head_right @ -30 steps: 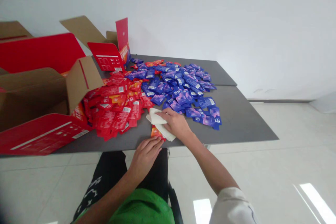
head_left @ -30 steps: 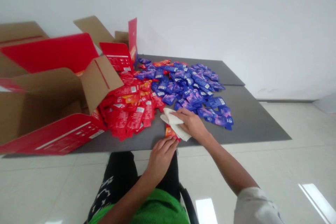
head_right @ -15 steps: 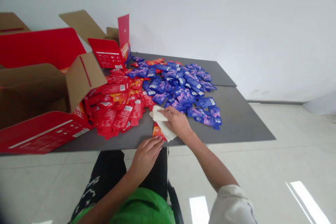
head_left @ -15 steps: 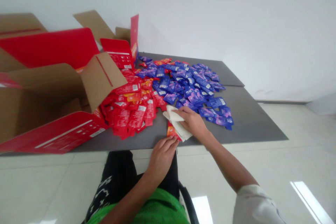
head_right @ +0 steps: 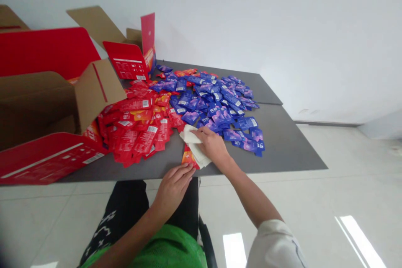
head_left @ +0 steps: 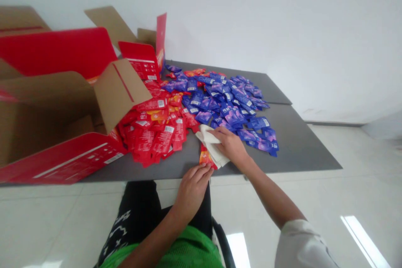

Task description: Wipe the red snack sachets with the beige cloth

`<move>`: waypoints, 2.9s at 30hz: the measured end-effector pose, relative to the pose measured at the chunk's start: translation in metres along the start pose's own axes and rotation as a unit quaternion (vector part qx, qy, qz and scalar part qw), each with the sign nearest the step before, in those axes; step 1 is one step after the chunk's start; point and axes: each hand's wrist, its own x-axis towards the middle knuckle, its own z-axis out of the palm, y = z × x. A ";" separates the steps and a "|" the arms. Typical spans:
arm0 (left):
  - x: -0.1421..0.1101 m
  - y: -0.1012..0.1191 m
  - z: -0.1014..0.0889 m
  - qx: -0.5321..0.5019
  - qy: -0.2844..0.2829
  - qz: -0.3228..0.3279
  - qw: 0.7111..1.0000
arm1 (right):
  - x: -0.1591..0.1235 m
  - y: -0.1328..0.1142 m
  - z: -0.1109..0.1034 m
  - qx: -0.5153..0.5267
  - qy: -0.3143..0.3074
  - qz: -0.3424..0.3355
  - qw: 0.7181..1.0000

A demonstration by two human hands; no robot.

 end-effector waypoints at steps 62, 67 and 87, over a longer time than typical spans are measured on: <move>0.004 0.002 -0.003 -0.019 -0.015 -0.030 0.999 | -0.017 -0.002 0.003 0.032 0.013 0.032 0.999; 0.005 0.004 -0.005 -0.016 -0.008 -0.037 0.999 | -0.058 -0.019 0.017 0.066 -0.046 0.020 0.997; 0.004 0.002 -0.004 -0.024 -0.021 -0.027 0.999 | -0.018 0.004 0.025 0.064 0.010 0.055 0.996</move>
